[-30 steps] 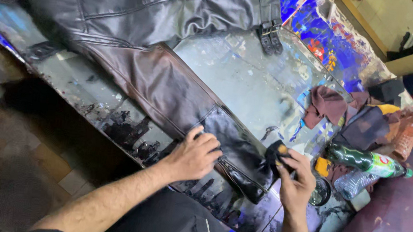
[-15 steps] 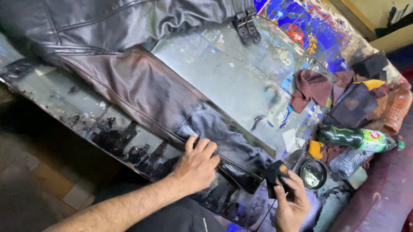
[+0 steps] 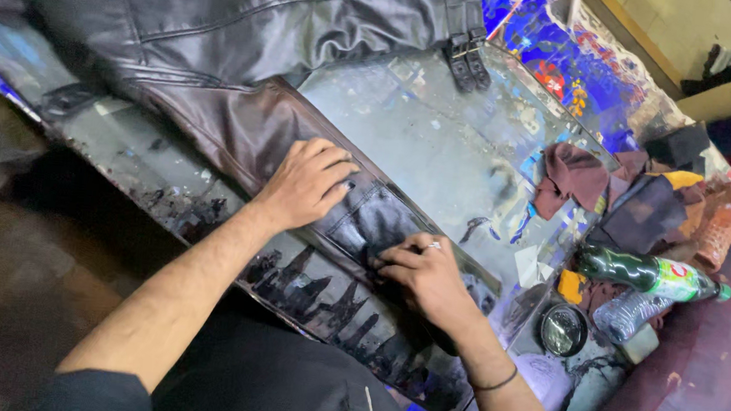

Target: The person spreads a black leather jacket and brown leather pants on a work table and rubs dark polish or dye into the leather using a small sponge applicator, dipping it into a tin of polish and working it over the sleeves and pant legs section by section.

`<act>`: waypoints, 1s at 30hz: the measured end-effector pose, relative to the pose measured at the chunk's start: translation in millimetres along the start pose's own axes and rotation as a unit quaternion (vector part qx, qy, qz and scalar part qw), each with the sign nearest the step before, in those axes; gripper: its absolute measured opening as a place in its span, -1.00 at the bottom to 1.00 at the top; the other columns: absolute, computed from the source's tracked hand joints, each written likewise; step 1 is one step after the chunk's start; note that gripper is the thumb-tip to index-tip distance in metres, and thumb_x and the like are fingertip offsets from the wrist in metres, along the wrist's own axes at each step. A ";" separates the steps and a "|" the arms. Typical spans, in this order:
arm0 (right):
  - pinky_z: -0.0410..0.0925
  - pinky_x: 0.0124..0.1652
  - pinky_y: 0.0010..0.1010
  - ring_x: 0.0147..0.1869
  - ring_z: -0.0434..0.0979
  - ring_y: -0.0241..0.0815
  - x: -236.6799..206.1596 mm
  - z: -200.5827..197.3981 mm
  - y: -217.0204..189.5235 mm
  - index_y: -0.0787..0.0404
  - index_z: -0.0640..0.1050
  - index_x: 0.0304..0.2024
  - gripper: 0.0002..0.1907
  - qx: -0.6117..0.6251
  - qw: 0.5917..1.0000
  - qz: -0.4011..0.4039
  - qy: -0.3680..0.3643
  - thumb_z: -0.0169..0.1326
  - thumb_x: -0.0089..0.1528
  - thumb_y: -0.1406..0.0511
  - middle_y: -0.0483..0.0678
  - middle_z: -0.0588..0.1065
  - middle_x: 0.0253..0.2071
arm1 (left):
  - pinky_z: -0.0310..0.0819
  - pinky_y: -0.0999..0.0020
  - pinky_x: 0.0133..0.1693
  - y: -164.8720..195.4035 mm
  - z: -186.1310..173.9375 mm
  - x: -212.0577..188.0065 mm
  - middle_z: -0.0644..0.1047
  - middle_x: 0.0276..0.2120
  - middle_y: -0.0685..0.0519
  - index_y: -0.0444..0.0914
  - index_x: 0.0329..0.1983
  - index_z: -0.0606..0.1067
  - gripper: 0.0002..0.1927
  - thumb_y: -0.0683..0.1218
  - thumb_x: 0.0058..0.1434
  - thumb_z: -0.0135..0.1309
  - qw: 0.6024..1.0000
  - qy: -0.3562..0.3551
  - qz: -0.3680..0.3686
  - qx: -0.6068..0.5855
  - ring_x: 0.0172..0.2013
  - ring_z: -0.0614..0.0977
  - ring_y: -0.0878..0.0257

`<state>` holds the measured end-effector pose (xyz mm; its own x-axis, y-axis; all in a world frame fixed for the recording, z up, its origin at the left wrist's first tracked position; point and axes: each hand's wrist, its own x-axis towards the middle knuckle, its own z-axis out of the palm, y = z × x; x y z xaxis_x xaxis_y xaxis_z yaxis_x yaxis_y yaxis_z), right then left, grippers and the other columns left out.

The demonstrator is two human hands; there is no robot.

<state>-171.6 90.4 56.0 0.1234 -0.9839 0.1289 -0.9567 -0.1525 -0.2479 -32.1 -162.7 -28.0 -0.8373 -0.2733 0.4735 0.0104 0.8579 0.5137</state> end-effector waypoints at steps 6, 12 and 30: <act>0.17 -0.05 -0.24 0.06 0.38 -0.13 -0.6 -11.6 -0.6 0.06 0.69 -0.14 -0.67 -0.073 0.982 -0.052 -0.169 0.01 0.10 0.26 -0.27 0.58 -0.03 | 0.20 0.05 0.18 -7.5 4.9 -5.0 0.46 0.13 0.03 -0.19 0.22 0.47 -0.58 0.00 0.31 0.04 0.999 -0.022 0.000 0.040 0.16 0.40 0.12; 0.16 -0.04 -0.24 0.05 0.38 -0.15 8.4 5.5 3.3 0.07 0.68 -0.08 -0.66 -0.085 0.990 -0.061 -0.099 0.01 0.14 0.25 -0.25 0.56 0.03 | 0.18 0.04 0.20 -4.2 6.6 -7.9 0.45 0.14 0.03 -0.20 0.23 0.45 -0.53 0.03 0.28 0.07 0.999 -0.010 0.018 0.039 0.16 0.38 0.11; 0.27 0.03 -0.26 0.05 0.40 -0.05 -33.2 -20.2 -27.1 0.03 0.62 -0.08 -0.65 -0.083 0.965 0.190 0.160 0.19 0.07 0.41 -0.16 0.50 0.08 | 0.22 0.04 0.15 4.2 7.6 -3.6 0.46 0.08 0.01 -0.20 0.15 0.50 -0.61 -0.01 0.28 0.08 0.998 0.019 0.041 0.044 0.14 0.41 0.09</act>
<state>-155.1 129.1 77.8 -0.3069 -0.8825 0.3565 -0.9493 0.2570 -0.1811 -33.2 -154.8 -33.0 -0.8148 -0.2160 0.5380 0.0283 0.9121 0.4090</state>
